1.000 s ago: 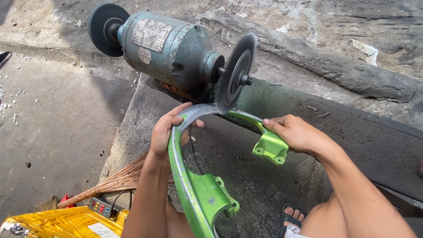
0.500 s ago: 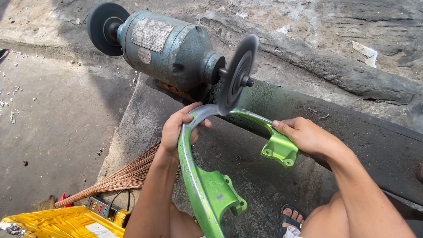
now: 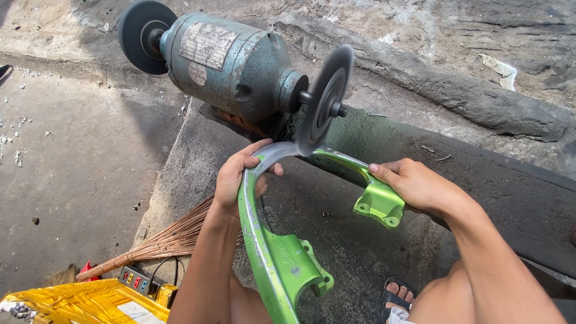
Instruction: Polishing the edges of a motorcycle fairing part using a bench grinder
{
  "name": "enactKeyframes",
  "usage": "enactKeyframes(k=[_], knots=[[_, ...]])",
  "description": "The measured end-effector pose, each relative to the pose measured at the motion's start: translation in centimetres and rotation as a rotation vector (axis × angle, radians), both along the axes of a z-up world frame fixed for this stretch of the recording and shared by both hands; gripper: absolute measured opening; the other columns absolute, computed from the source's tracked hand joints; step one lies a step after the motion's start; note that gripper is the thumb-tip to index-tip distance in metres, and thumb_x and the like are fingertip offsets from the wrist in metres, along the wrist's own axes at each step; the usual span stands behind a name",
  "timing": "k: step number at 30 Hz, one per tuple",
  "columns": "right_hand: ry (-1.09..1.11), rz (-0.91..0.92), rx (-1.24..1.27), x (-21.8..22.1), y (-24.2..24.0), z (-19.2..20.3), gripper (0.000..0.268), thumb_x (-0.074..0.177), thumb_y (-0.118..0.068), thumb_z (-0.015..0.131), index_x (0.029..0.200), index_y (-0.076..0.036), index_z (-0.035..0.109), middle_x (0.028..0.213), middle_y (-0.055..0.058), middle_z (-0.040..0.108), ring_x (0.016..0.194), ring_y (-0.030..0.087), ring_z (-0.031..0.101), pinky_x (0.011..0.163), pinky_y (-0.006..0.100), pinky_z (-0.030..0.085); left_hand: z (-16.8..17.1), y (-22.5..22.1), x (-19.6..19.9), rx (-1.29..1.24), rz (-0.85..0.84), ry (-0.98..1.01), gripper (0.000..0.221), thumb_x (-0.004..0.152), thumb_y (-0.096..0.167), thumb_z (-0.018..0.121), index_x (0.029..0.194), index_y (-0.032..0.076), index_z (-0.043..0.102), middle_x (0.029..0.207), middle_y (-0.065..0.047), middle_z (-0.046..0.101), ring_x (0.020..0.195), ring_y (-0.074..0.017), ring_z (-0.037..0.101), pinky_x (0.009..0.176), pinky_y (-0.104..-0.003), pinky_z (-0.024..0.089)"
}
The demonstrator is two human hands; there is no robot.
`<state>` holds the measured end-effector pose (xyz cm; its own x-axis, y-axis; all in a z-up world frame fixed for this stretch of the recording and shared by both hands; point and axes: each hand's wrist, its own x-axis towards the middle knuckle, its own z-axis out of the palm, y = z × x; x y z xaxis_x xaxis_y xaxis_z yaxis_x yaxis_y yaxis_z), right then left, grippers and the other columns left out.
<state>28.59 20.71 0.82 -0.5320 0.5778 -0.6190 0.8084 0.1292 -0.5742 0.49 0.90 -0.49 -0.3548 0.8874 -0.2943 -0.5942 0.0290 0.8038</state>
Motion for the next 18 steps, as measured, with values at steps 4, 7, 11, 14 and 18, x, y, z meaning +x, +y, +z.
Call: enactKeyframes(k=[4, 7, 11, 14, 18], knots=[[0.032, -0.036, -0.019, 0.1, 0.1, -0.8, 0.051, 0.102, -0.041, 0.048, 0.094, -0.003, 0.081, 0.051, 0.02, 0.065, 0.044, 0.028, 0.064, 0.036, 0.033, 0.05, 0.3, -0.3, 0.0, -0.001, -0.01, 0.0, 0.073, 0.083, 0.019, 0.049, 0.151, -0.007, 0.038, 0.077, -0.035, 0.065, 0.026, -0.008, 0.042, 0.027, -0.021, 0.029], [-0.004, -0.004, 0.001, 0.7, 0.1, -0.7, 0.052, 0.102, -0.043, 0.046, 0.096, -0.006, 0.083, 0.053, 0.019, 0.067, 0.048, 0.03, 0.066, 0.048, 0.038, 0.055, 0.1, 0.0, 0.3, -0.007, -0.015, 0.006, 0.075, 0.082, 0.019, 0.05, 0.151, -0.007, 0.037, 0.076, -0.034, 0.064, 0.026, -0.0076, 0.041, 0.027, -0.021, 0.029], [-0.012, -0.012, 0.005, 0.9, 0.2, -0.5, 0.052, 0.102, -0.042, 0.046, 0.098, -0.006, 0.083, 0.053, 0.02, 0.067, 0.048, 0.03, 0.067, 0.049, 0.039, 0.055, -0.2, 0.2, 0.5, 0.01, -0.011, -0.003, 0.075, 0.083, 0.019, 0.049, 0.151, -0.008, 0.036, 0.076, -0.034, 0.064, 0.026, -0.0068, 0.041, 0.027, -0.021, 0.029], [-0.007, -0.004, 0.006, 0.7, 0.2, -0.6, 0.052, 0.101, -0.043, 0.046, 0.097, -0.007, 0.083, 0.053, 0.019, 0.067, 0.048, 0.029, 0.067, 0.049, 0.038, 0.055, -0.1, 0.0, 0.4, 0.005, -0.013, -0.006, 0.075, 0.083, 0.019, 0.049, 0.152, -0.008, 0.036, 0.077, -0.034, 0.065, 0.026, -0.0071, 0.042, 0.027, -0.021, 0.029], [-0.013, -0.005, -0.006, 0.2, -0.4, 0.5, 0.052, 0.101, -0.042, 0.047, 0.093, -0.006, 0.082, 0.053, 0.018, 0.067, 0.048, 0.029, 0.067, 0.047, 0.036, 0.054, -0.1, -0.2, -0.1, -0.015, -0.03, -0.018, 0.076, 0.083, 0.021, 0.049, 0.153, -0.004, 0.036, 0.078, -0.035, 0.064, 0.026, -0.0078, 0.041, 0.027, -0.022, 0.029]])
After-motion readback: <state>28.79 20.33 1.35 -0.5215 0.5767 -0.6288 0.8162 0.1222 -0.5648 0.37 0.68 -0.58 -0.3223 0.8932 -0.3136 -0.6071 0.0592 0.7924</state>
